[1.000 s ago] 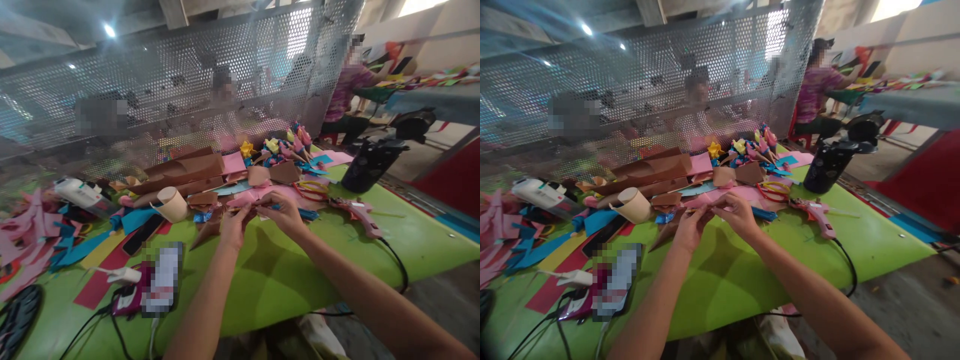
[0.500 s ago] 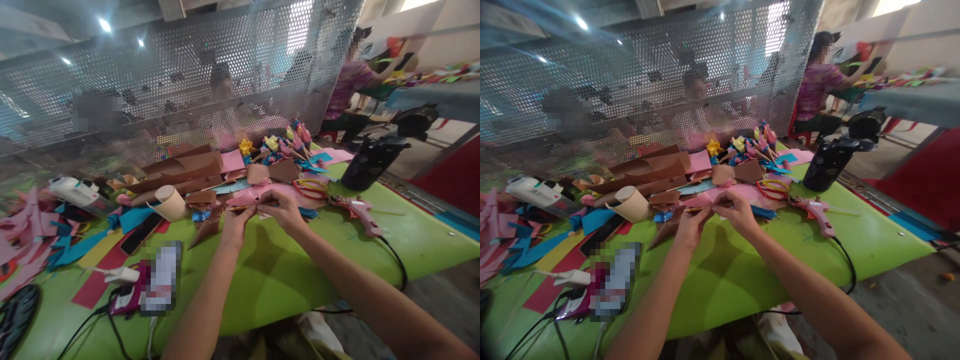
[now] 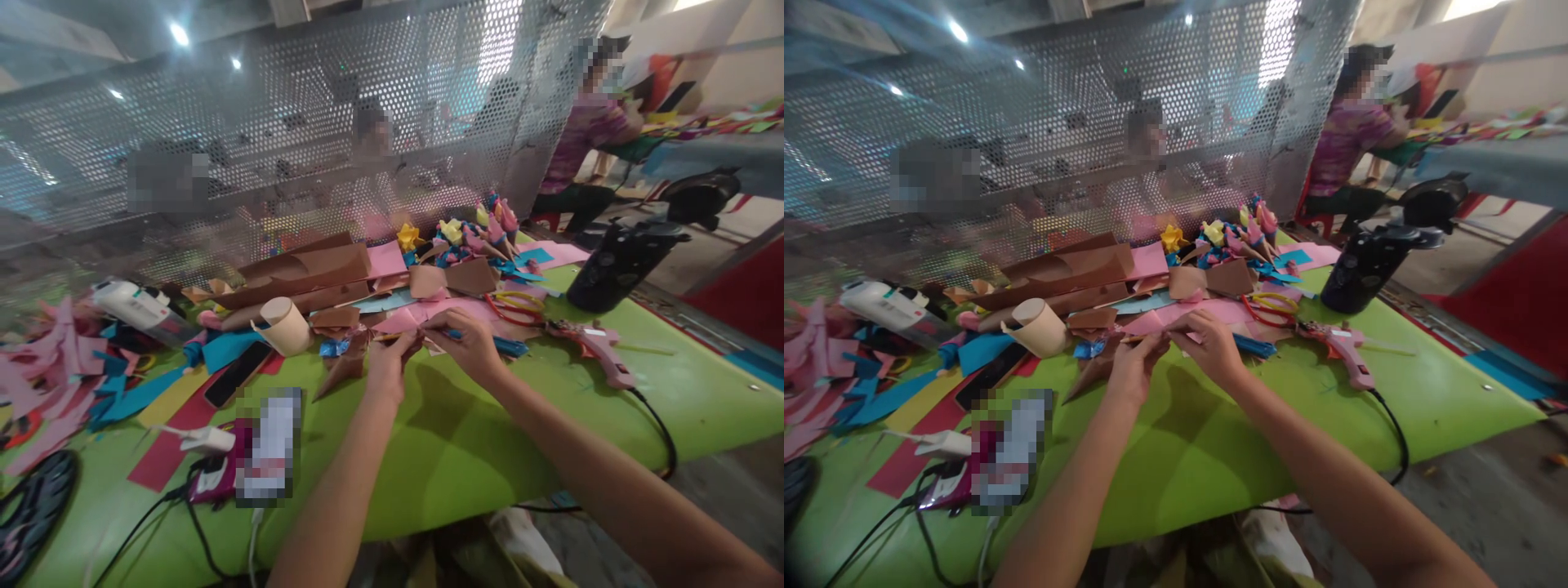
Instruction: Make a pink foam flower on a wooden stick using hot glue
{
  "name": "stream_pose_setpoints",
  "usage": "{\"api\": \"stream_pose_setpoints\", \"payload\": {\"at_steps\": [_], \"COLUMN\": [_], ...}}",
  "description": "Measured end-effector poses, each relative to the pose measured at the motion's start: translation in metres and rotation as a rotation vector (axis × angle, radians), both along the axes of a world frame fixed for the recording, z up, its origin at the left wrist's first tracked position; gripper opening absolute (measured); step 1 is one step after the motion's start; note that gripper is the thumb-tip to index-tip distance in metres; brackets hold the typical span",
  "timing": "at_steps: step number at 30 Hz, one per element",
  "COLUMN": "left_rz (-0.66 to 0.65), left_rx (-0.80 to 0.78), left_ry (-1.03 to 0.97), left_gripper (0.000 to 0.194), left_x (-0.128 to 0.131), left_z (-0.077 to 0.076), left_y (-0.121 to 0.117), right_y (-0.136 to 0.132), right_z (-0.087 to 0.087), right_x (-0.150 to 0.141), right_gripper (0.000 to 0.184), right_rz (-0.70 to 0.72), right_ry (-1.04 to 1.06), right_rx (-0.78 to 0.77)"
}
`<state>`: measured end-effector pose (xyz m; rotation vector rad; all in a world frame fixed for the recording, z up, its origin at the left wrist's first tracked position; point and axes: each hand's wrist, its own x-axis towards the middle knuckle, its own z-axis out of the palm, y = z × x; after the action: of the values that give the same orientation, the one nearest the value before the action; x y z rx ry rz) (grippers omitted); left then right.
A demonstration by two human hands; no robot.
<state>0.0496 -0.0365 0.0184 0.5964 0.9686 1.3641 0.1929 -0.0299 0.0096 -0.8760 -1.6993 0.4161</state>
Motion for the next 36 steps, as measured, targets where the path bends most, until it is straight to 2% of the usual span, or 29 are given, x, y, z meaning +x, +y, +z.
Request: {"api": "stream_pose_setpoints", "payload": {"at_steps": [6,9,15,25,29,36], "left_rz": [0.022,0.012,0.019,0.040,0.047,0.057], "left_rx": [0.024,0.021,0.029,0.025,0.018,0.018], "left_ry": [-0.001,-0.032,-0.061,-0.079,-0.102,-0.159], "left_gripper": [0.035,0.032,0.034,0.028,0.028,0.025], "left_x": [0.002,0.003,0.002,-0.004,-0.005,-0.003], "left_z": [0.000,0.003,0.007,0.009,0.010,0.013], "left_y": [-0.003,-0.004,-0.005,-0.002,-0.001,-0.002], "right_y": [0.005,0.005,0.001,-0.004,-0.004,-0.005], "right_z": [-0.011,-0.010,-0.001,0.010,0.009,0.007], "right_x": [-0.003,-0.002,-0.002,0.002,0.003,0.001], "right_gripper": [0.017,0.023,0.014,0.019,0.012,0.006], "right_rz": [0.112,0.157,0.161,0.142,0.087,0.044], "right_ry": [0.235,0.271,0.224,0.127,0.098,0.059], "right_rx": [-0.302,-0.362,-0.228,-0.109,-0.034,0.004]}}
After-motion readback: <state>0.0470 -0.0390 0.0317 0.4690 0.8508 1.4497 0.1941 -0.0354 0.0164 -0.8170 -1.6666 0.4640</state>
